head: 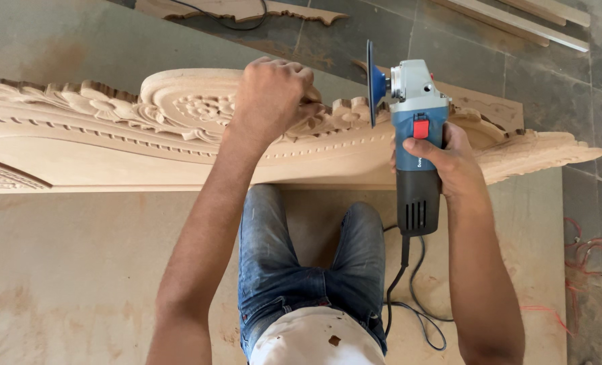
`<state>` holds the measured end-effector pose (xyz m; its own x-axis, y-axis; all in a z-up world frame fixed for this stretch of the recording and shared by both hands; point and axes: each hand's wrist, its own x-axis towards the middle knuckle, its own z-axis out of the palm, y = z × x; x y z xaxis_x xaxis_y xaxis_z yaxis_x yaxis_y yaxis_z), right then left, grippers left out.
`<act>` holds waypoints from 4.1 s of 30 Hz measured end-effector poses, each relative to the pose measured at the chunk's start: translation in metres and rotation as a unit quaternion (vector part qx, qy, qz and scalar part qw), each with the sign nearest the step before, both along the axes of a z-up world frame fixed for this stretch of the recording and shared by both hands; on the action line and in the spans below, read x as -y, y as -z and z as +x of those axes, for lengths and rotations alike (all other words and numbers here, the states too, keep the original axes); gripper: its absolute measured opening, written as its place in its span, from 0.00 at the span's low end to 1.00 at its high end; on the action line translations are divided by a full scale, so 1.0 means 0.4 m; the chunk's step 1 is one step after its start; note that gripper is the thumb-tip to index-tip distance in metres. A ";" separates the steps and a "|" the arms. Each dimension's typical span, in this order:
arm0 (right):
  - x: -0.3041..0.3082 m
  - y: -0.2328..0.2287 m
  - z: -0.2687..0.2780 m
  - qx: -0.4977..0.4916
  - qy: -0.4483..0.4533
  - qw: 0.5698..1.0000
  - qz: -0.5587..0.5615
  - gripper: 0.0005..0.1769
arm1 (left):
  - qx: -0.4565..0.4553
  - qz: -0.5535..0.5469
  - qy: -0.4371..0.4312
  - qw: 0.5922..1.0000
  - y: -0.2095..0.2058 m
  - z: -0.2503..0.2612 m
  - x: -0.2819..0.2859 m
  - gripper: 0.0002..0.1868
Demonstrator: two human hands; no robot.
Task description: The person uses an angle grinder with a sanding disc to smooth the surface of a large, ornately carved wooden piece. They hold the tool with their right hand and guide it along the carved details while kneeling on the floor.
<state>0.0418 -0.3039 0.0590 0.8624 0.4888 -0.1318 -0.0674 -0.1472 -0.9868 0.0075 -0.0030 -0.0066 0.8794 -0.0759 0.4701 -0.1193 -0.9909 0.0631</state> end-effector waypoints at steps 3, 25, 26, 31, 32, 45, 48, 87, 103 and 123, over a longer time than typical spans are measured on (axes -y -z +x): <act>-0.003 0.003 -0.001 -0.008 0.005 1.000 0.010 0.29 | 0.025 -0.009 0.005 1.000 -0.004 -0.007 -0.001 0.28; 0.197 0.172 -0.016 -0.049 0.061 0.951 0.300 0.42 | 0.021 0.013 -0.008 1.000 -0.003 -0.002 0.005 0.27; 0.202 0.179 -0.019 -0.048 0.062 0.948 0.307 0.42 | 0.012 0.007 -0.008 1.000 -0.004 -0.001 0.007 0.28; 0.210 0.212 -0.021 -0.056 0.076 0.943 0.321 0.44 | 0.052 -0.024 -0.002 0.998 -0.011 -0.010 0.013 0.26; 0.209 0.217 -0.021 -0.056 0.076 0.942 0.322 0.44 | 0.054 -0.027 -0.002 0.998 -0.013 -0.009 0.014 0.26; 0.224 0.279 -0.041 -0.079 0.043 0.923 0.373 0.44 | 0.085 -0.019 -0.049 0.995 -0.001 -0.002 0.043 0.26; 0.234 0.286 -0.043 -0.076 0.058 0.926 0.365 0.48 | 0.093 0.002 -0.054 0.994 0.006 0.002 0.044 0.27; 0.214 -0.176 0.180 0.172 0.025 0.959 -0.226 0.40 | 0.140 -0.032 -0.007 0.990 0.059 0.030 0.008 0.27; -0.190 -0.308 0.257 0.519 -0.254 0.373 -0.726 0.33 | 0.234 -0.045 -0.011 0.971 0.085 0.026 0.005 0.23; -0.396 -0.307 0.087 0.563 -0.330 0.022 -0.758 0.28 | 0.242 -0.048 -0.010 0.969 0.075 0.014 0.004 0.22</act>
